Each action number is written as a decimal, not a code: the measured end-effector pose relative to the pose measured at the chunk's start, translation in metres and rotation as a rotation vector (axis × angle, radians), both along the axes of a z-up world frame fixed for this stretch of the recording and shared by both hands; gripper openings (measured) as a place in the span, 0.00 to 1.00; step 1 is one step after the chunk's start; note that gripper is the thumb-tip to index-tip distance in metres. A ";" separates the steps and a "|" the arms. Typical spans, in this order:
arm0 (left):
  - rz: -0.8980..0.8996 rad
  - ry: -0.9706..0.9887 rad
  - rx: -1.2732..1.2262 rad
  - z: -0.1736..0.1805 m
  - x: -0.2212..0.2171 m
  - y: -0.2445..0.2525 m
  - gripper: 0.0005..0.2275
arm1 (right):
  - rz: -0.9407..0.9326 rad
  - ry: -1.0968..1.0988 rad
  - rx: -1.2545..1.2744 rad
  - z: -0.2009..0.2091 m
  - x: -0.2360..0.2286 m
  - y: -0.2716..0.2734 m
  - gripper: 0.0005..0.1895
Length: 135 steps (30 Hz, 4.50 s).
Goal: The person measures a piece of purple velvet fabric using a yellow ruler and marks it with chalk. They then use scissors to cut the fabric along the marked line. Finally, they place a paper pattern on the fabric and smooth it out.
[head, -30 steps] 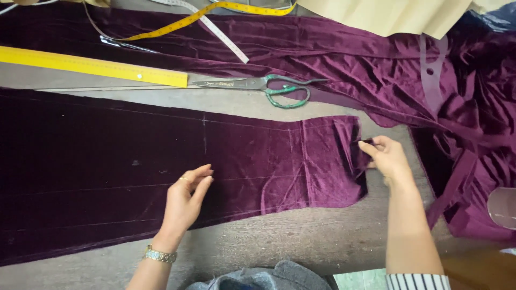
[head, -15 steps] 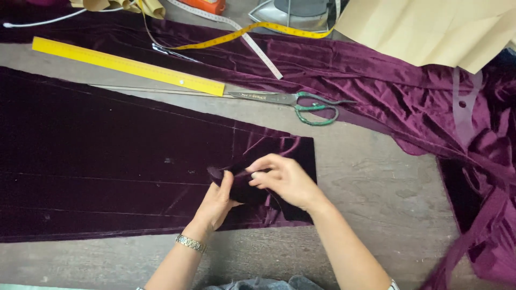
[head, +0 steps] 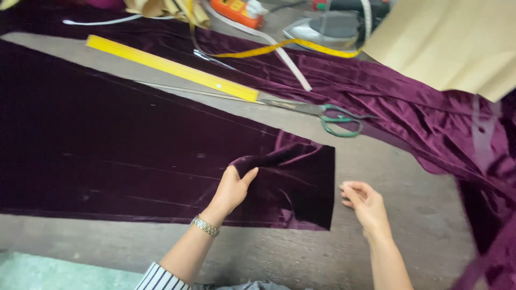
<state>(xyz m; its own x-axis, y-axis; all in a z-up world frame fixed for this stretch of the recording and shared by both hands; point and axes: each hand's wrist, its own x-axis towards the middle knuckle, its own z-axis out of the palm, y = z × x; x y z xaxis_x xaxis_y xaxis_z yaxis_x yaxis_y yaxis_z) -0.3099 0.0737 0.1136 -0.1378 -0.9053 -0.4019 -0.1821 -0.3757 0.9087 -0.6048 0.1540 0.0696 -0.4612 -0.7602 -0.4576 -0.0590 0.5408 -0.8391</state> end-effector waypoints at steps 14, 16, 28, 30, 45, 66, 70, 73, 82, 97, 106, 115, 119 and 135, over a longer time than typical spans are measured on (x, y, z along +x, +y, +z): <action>0.267 -0.579 -0.334 0.051 0.438 -0.092 0.08 | 0.029 -0.001 0.001 -0.014 0.152 -0.042 0.13; 0.310 -0.646 -0.367 0.032 0.525 -0.105 0.12 | 0.028 -0.030 -0.041 -0.036 0.175 -0.053 0.13; 0.493 -1.226 0.163 -0.099 0.786 -0.091 0.30 | -0.073 -0.164 0.156 -0.029 0.362 -0.078 0.16; 0.551 -1.142 0.327 -0.089 0.785 -0.085 0.31 | -0.087 -0.230 0.241 -0.038 0.371 -0.082 0.17; 0.133 -0.714 -0.313 -0.073 0.644 -0.110 0.17 | 0.244 -0.210 0.414 -0.035 0.414 -0.091 0.13; 0.137 -0.772 -0.229 -0.086 0.536 -0.114 0.18 | 0.295 -0.462 0.364 -0.011 0.411 -0.094 0.13; 0.008 -0.685 -0.358 -0.010 0.477 -0.110 0.13 | 0.320 -0.455 0.393 0.003 0.409 -0.098 0.14; 0.095 -0.893 -0.173 -0.004 0.487 -0.109 0.16 | 0.337 -0.389 0.443 0.003 0.394 -0.101 0.12; 0.070 -1.241 -0.559 -0.052 0.503 -0.084 0.25 | 0.589 0.436 0.103 0.036 0.434 -0.160 0.11; -0.072 -0.876 -0.533 -0.038 0.490 -0.077 0.13 | 1.038 0.328 0.006 0.043 0.507 -0.184 0.14; 0.607 -1.075 -0.416 -0.059 0.641 -0.100 0.11 | 1.003 0.326 0.042 0.039 0.513 -0.189 0.14; 0.298 -1.231 -0.596 -0.046 0.561 -0.103 0.13 | 1.099 0.423 -0.109 0.047 0.551 -0.208 0.13; 0.075 -1.207 -0.705 -0.058 0.522 -0.131 0.13 | 1.214 0.592 -0.309 0.037 0.571 -0.238 0.17; -0.383 -1.401 -0.564 -0.077 0.466 -0.218 0.23 | 1.311 0.939 -0.213 -0.016 0.600 -0.284 0.31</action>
